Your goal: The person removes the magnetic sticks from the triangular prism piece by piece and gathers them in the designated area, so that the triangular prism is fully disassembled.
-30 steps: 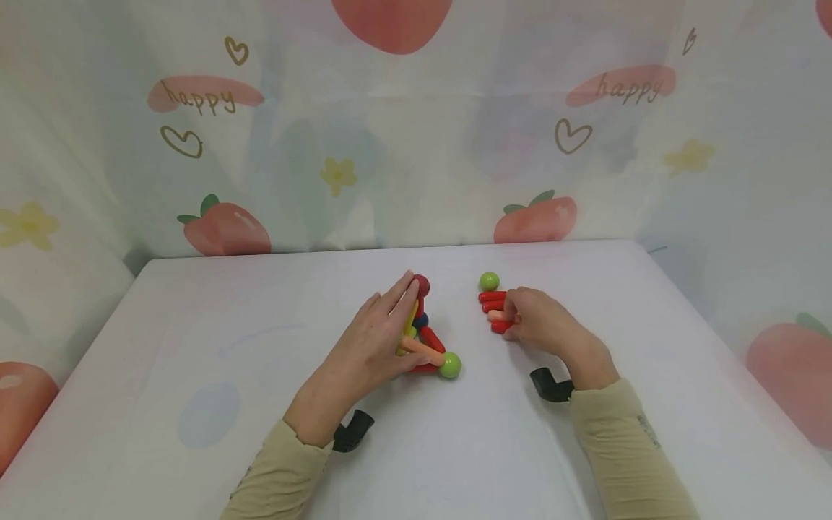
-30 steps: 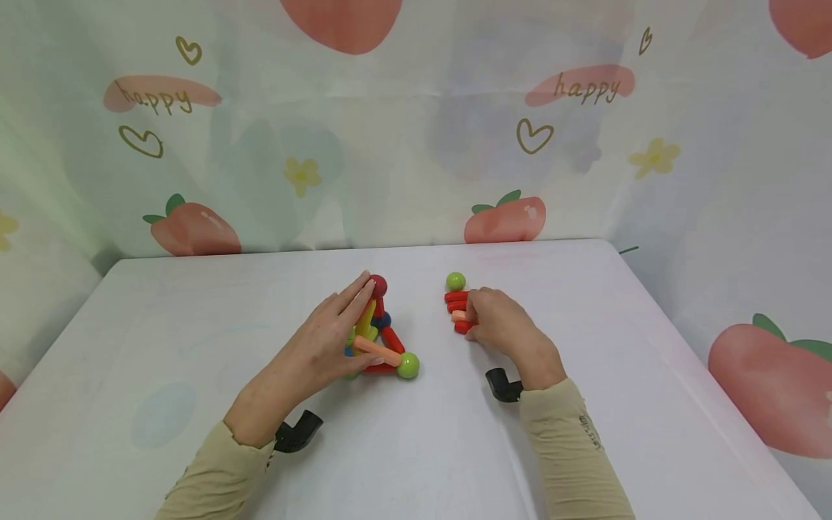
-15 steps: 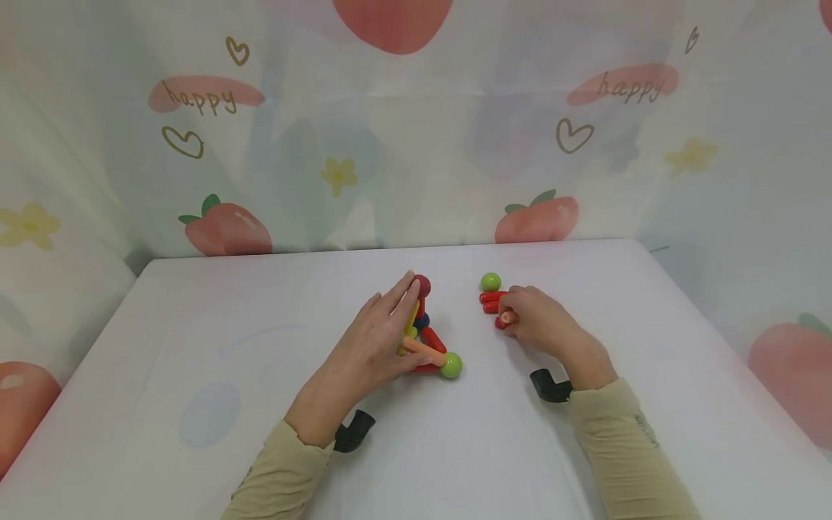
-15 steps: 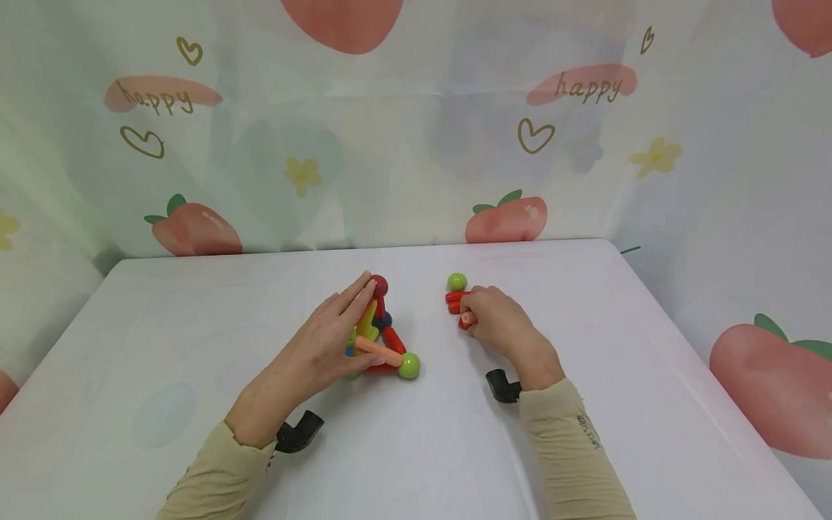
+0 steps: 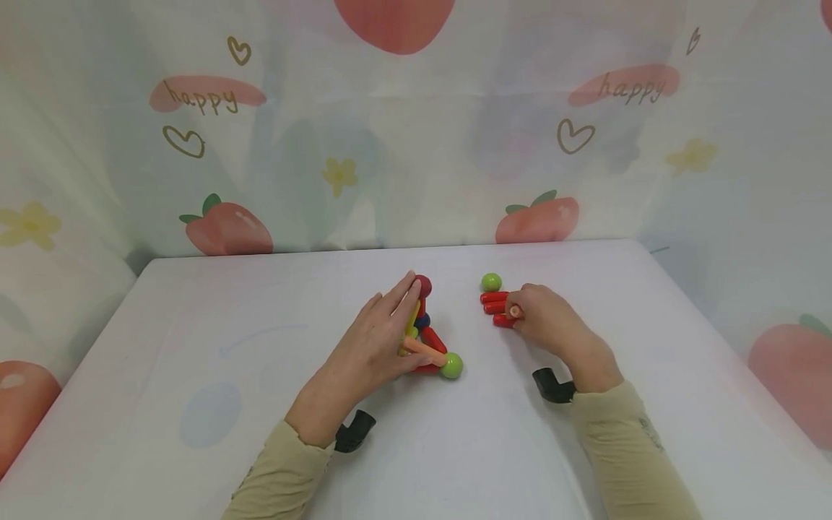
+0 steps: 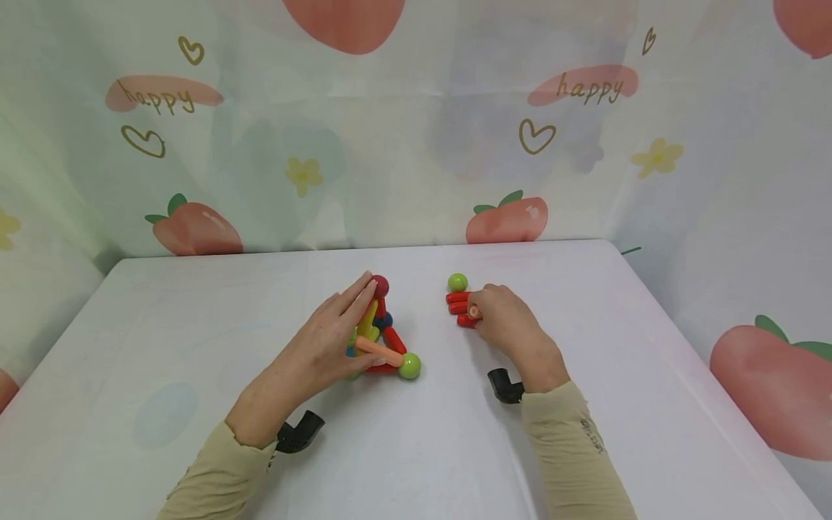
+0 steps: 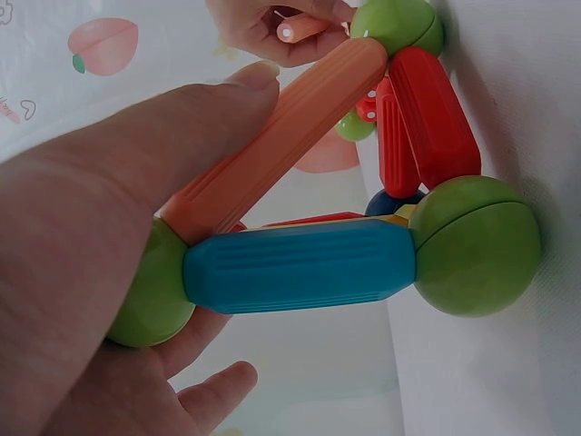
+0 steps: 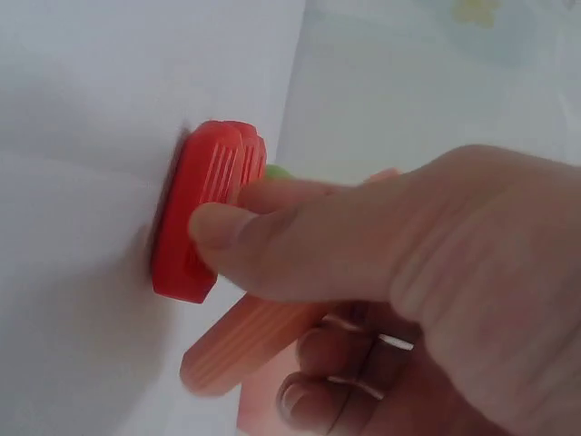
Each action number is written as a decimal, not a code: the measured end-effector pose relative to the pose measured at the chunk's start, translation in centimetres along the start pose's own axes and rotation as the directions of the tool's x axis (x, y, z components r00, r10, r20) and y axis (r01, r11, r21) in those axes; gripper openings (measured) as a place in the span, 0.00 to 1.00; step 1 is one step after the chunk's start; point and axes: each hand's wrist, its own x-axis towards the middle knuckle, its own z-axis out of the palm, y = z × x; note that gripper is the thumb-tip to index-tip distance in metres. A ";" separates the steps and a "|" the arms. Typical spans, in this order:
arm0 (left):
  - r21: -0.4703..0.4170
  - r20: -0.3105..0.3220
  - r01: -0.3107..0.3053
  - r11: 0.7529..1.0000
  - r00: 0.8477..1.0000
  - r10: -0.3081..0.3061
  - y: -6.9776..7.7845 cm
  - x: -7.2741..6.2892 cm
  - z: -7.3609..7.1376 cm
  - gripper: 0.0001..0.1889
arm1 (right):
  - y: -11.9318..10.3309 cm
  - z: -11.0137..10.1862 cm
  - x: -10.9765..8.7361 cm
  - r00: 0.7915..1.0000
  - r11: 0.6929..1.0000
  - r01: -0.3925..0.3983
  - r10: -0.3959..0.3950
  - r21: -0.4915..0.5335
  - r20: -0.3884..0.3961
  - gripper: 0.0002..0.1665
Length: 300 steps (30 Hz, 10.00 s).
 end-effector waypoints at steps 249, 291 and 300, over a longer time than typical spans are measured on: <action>0.008 0.068 0.062 0.998 0.996 -0.062 0.9 -0.3 -0.3 0.50 | 5.7 -0.1 -0.2 0.949 0.958 -0.278 0.285 0.073 -0.137 0.15; -0.262 0.204 0.248 0.933 0.959 -0.197 1.7 -0.7 -1.4 0.47 | -5.0 -1.3 -2.3 0.922 0.872 0.387 -0.366 0.299 -0.127 0.11; -0.457 0.244 0.234 0.858 0.961 -0.132 0.6 -1.3 -2.9 0.33 | -8.2 -0.9 -3.3 0.885 0.782 0.414 -0.465 0.466 -0.005 0.21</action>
